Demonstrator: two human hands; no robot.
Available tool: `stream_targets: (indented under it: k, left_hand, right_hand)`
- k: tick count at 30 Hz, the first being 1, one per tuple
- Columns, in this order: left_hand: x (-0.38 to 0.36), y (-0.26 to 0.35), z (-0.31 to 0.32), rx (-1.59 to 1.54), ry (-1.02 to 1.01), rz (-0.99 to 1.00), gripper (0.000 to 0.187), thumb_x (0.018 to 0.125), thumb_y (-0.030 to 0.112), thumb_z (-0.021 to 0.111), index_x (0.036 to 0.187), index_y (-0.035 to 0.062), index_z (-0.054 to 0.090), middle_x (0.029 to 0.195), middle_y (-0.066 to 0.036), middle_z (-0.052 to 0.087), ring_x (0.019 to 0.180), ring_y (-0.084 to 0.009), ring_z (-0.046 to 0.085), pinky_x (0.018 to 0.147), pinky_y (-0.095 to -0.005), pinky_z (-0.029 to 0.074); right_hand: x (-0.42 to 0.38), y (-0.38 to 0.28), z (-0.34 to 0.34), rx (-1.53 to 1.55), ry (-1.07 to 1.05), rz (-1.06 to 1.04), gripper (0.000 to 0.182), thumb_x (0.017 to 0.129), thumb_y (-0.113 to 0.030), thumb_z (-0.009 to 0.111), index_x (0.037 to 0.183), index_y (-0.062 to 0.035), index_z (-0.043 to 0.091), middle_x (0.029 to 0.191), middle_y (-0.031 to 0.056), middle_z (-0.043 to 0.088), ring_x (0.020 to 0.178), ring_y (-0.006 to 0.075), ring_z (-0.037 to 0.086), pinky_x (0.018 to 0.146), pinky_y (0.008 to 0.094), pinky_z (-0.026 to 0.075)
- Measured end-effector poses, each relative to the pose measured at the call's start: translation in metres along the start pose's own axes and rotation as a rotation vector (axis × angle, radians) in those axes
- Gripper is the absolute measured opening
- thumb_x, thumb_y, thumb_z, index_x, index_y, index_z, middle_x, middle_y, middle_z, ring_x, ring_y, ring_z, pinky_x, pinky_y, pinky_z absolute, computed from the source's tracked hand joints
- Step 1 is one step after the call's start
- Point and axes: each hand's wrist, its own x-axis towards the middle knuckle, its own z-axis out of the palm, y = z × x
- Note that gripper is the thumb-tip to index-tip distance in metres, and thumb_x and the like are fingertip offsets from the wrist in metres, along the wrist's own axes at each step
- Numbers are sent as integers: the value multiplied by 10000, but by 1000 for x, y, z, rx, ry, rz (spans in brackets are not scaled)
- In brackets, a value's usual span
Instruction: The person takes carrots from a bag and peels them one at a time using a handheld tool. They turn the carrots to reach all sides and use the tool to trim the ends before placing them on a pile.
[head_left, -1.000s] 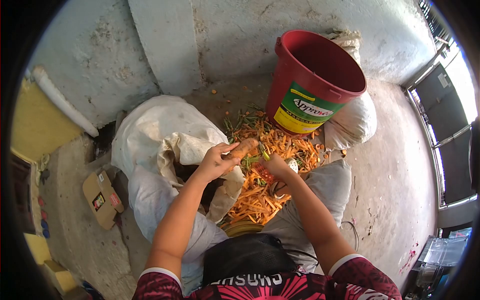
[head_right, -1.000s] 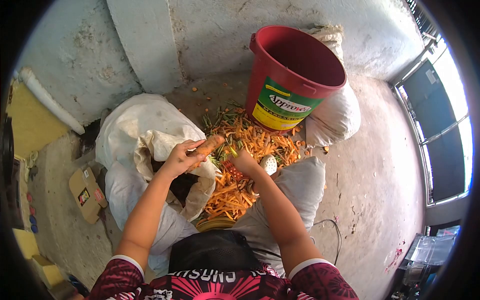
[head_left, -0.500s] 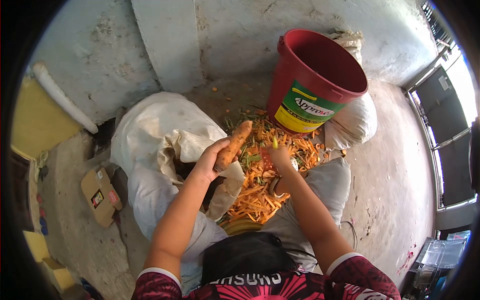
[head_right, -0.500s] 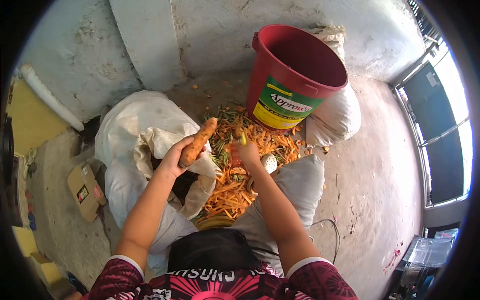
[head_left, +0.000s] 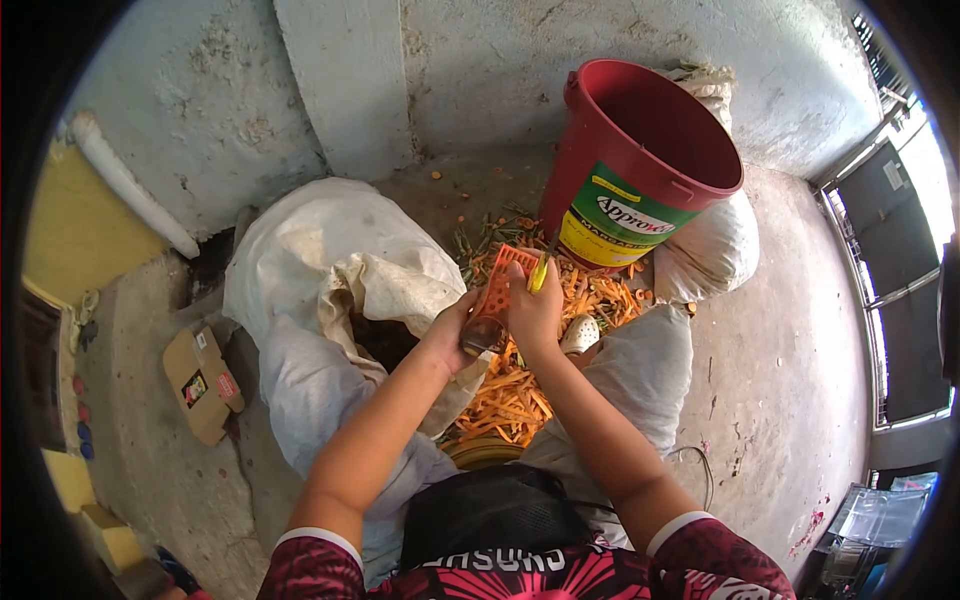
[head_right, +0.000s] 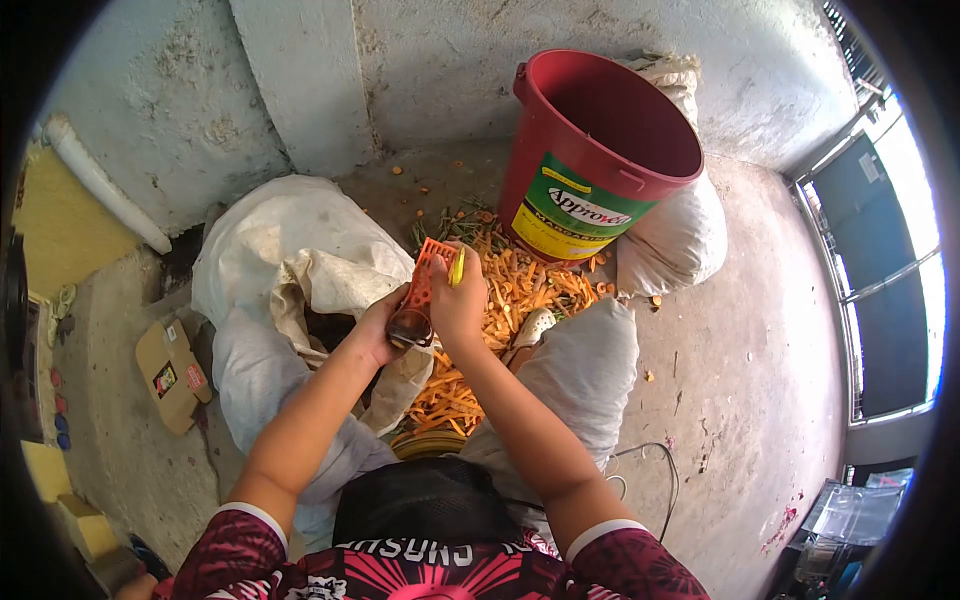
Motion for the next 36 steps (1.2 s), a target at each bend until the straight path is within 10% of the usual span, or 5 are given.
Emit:
stream_targets:
  k: [21,36]
  left_hand:
    - [-8,-1,3,341,-85,-129,325,890,285,325,1009,24,477,813,-64,572,685,-145,577,524,-250,486]
    - [-23,11,17,369,202,-95,346,850,350,401,983,40,475,753,-72,538,620,-150,537,498,-266,466]
  right_hand:
    - [30,23,-20,-384,248,51,256,771,-108,544,994,-16,459,797,185,565,740,340,548,635,381,418]
    - [83,28,-58,-237,390,-153,174,844,-148,465,933,1,483,760,97,542,659,175,508,598,306,404]
